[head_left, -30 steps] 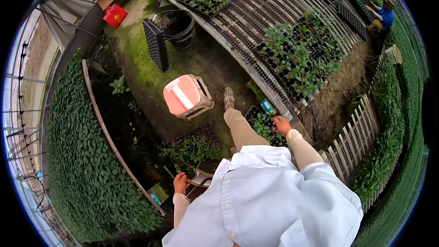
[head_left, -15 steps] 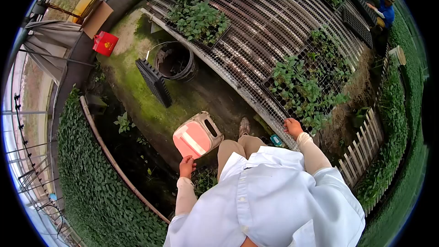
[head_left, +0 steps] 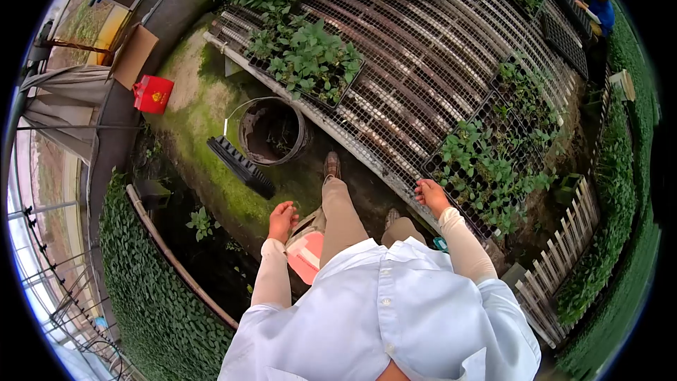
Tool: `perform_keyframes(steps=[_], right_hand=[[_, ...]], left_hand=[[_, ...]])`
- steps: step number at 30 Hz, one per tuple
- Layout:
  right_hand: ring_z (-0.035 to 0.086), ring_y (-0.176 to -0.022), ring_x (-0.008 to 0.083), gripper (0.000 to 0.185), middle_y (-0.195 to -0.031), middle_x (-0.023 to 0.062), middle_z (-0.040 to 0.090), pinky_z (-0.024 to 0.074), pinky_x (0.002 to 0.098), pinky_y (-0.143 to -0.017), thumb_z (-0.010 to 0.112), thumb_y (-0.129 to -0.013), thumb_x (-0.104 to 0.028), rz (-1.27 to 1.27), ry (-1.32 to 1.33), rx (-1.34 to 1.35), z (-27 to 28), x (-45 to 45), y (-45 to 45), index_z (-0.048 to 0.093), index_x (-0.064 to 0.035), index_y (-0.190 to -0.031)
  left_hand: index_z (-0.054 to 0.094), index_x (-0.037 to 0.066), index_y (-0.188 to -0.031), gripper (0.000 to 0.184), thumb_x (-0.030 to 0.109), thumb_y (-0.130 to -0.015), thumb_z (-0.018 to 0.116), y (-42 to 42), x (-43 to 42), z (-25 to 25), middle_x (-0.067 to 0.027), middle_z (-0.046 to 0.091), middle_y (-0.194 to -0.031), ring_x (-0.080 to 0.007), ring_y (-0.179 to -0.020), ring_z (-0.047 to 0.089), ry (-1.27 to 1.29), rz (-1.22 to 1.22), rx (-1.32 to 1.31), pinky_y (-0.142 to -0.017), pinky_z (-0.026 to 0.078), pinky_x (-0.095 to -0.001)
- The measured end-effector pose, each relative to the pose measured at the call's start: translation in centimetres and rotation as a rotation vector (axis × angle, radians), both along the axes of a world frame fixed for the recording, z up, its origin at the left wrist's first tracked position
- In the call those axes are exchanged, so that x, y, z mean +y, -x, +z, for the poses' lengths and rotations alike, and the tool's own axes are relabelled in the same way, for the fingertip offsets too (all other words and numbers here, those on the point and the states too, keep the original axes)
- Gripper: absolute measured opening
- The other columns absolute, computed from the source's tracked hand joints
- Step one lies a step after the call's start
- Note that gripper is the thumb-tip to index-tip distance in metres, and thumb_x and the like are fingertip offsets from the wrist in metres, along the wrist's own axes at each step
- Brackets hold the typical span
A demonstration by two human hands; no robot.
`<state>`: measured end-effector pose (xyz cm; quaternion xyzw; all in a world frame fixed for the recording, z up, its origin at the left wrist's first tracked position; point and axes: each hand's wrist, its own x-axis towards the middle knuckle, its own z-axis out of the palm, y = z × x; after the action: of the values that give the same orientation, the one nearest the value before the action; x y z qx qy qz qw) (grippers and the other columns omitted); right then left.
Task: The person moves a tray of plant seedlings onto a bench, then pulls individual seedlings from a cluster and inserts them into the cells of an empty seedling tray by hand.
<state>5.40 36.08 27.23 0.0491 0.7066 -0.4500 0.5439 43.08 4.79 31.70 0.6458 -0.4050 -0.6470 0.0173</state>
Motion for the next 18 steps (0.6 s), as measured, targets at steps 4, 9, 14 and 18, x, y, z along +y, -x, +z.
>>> perform_keyframes(steps=[4, 9, 14, 18], right_hand=[[0.060, -0.074, 0.0126, 0.029, -0.099, 0.0035, 0.062, 0.0485, 0.0275, -0.063, 0.044, -0.104, -0.023, -0.157, 0.001, -0.090, -2.2, -9.9, 1.2, 0.055, -0.0044, -0.123], [0.059, -0.080, 0.0120, 0.034, -0.100, 0.0034, 0.062, 0.0496, 0.0272, -0.068, 0.042, -0.106, -0.026, -0.216, 0.080, -0.107, -10.1, -24.2, 5.5, 0.053, -0.0038, -0.130], [0.063, -0.088, 0.0146, 0.032, -0.109, 0.0072, 0.065, 0.0518, 0.0290, -0.071, 0.045, -0.103, -0.019, -0.248, 0.262, 0.065, -23.3, -36.2, 10.4, 0.053, -0.0017, -0.129], [0.060, -0.083, 0.0137, 0.032, -0.102, 0.0065, 0.063, 0.0504, 0.0280, -0.070, 0.045, -0.103, -0.022, -0.275, 0.358, 0.189, -27.1, -42.0, 13.4, 0.053, -0.0006, -0.127]], left_hand=[[0.057, 0.013, -0.126, 0.026, 0.020, -0.101, 0.055, 8.7, -8.8, -5.8, 0.0004, 0.065, -0.104, -0.0113, -0.080, 0.064, -0.065, -0.089, 0.102, -0.069, 0.054, -0.0285], [0.050, 0.011, -0.133, 0.033, 0.018, -0.101, 0.053, 19.2, -15.6, -15.4, -0.0035, 0.063, -0.110, -0.0138, -0.085, 0.064, -0.097, -0.080, 0.166, -0.072, 0.054, -0.0296], [0.035, 0.006, -0.143, 0.047, 0.014, -0.100, 0.053, 27.2, -19.4, -25.7, -0.0103, 0.057, -0.123, -0.0204, -0.094, 0.063, -0.045, 0.180, 0.339, -0.077, 0.056, -0.0331], [0.037, 0.005, -0.135, 0.046, 0.009, -0.096, 0.061, 30.4, -21.8, -31.2, -0.0111, 0.057, -0.121, -0.0247, -0.096, 0.064, -0.024, 0.236, 0.430, -0.077, 0.057, -0.0345]])
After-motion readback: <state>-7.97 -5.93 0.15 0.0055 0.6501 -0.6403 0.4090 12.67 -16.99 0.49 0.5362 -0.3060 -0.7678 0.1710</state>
